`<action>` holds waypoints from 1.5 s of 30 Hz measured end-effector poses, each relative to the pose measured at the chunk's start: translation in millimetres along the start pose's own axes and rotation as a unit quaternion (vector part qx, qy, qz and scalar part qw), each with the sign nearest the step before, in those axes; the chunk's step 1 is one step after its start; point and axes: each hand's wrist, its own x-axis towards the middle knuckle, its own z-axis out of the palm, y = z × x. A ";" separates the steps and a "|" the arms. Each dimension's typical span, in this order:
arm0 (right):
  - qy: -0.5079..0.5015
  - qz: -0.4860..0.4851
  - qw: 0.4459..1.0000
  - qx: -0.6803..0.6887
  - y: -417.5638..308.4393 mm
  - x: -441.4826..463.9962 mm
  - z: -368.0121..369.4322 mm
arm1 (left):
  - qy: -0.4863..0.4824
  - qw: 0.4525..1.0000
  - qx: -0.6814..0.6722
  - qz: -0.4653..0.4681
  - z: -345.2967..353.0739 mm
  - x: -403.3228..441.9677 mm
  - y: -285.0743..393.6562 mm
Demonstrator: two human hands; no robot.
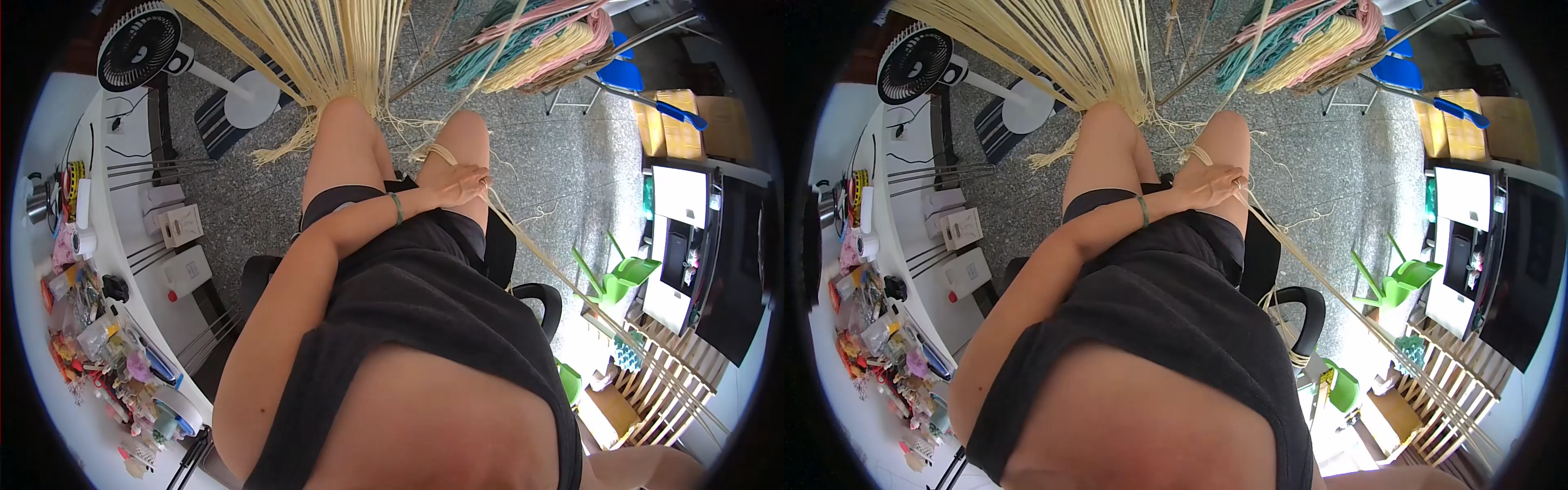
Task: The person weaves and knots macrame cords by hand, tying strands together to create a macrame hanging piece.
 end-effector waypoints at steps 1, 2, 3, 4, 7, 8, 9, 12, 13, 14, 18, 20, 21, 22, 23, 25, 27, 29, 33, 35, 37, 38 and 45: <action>-0.005 -0.007 1.000 -0.022 -4.8 5.8 -2.5 | -0.001 1.000 0.002 -0.002 -8.7 0.7 8.9; -0.015 -0.017 0.998 -0.056 -9.5 12.3 -3.7 | -0.003 0.990 -0.136 -0.032 -17.2 3.1 19.4; -0.038 -0.030 0.994 -0.094 -14.7 17.9 -0.4 | -0.005 0.961 -0.270 -0.061 -21.5 4.6 25.1; -0.069 -0.044 0.987 -0.136 -19.4 18.4 10.2 | -0.004 0.972 -0.230 -0.051 -22.5 8.8 31.3; -0.287 -0.099 0.923 -0.237 -24.4 -5.8 93.7 | 0.022 0.994 -0.108 0.025 -50.1 23.8 75.6; -0.372 -0.123 0.887 -0.242 -30.6 -37.1 145.2 | 0.020 0.994 -0.100 0.024 -62.2 29.2 91.6; -0.444 -0.144 0.854 -0.231 -30.8 -75.6 204.0 | 0.019 0.995 -0.095 0.022 -71.3 33.8 106.9; -0.555 -0.081 0.826 -0.054 -59.5 -223.5 353.1 | 0.060 0.996 -0.028 0.059 -96.3 41.7 133.8; -0.595 -0.032 0.802 0.042 -48.1 -250.8 386.2 | 0.084 0.994 -0.015 0.072 -106.1 43.8 139.4; -0.635 -0.120 0.763 -0.023 -69.5 -277.0 411.9 | 0.092 0.994 -0.006 0.062 -116.2 44.6 143.3; -0.657 0.120 0.722 0.180 -85.4 -307.1 443.8 | 0.118 0.992 -0.043 0.012 -146.7 40.2 132.2; -0.640 0.005 0.751 0.161 -100.1 -311.5 441.2 | 0.135 0.987 -0.091 -0.009 -161.6 37.7 129.7; -0.648 -0.048 0.749 0.127 -105.8 -311.3 442.4 | 0.158 0.983 -0.097 -0.014 -164.4 37.1 121.6; -0.651 -0.102 0.746 0.093 -111.4 -311.1 443.8 | 0.181 0.978 -0.104 -0.019 -167.8 37.3 114.1; -0.650 -0.103 0.747 0.094 -112.7 -306.6 443.2 | 0.162 0.964 -0.204 -0.051 -172.1 35.3 107.5; -0.666 -0.160 0.726 0.061 -110.8 -292.7 440.3 | 0.141 0.907 -0.370 -0.141 -182.9 26.7 97.8; -0.614 -0.136 0.771 0.101 -111.5 -277.0 431.4 | 0.143 0.885 -0.431 -0.106 -193.5 20.9 87.0; -0.546 -0.078 0.819 0.156 -101.2 -254.1 420.5 | 0.184 0.862 -0.458 -0.116 -206.0 14.9 84.3; -0.434 -0.014 0.819 0.375 -79.3 -208.0 391.0 | 0.145 0.877 -0.436 -0.144 -217.1 6.6 73.6; -0.393 -0.017 0.820 0.416 -78.3 -190.5 371.4 | 0.125 0.892 -0.411 -0.144 -216.8 6.4 67.3; -0.389 -0.042 0.816 0.426 -82.3 -174.3 350.8 | 0.106 0.905 -0.386 -0.142 -212.6 6.1 59.7; -0.369 -0.041 0.822 0.431 -83.3 -168.4 341.4 | 0.066 0.911 -0.379 -0.150 -208.7 5.7 54.3; -0.195 -0.118 0.871 0.434 -110.2 -138.1 295.1 | 0.101 0.903 -0.401 -0.118 -199.1 15.4 43.2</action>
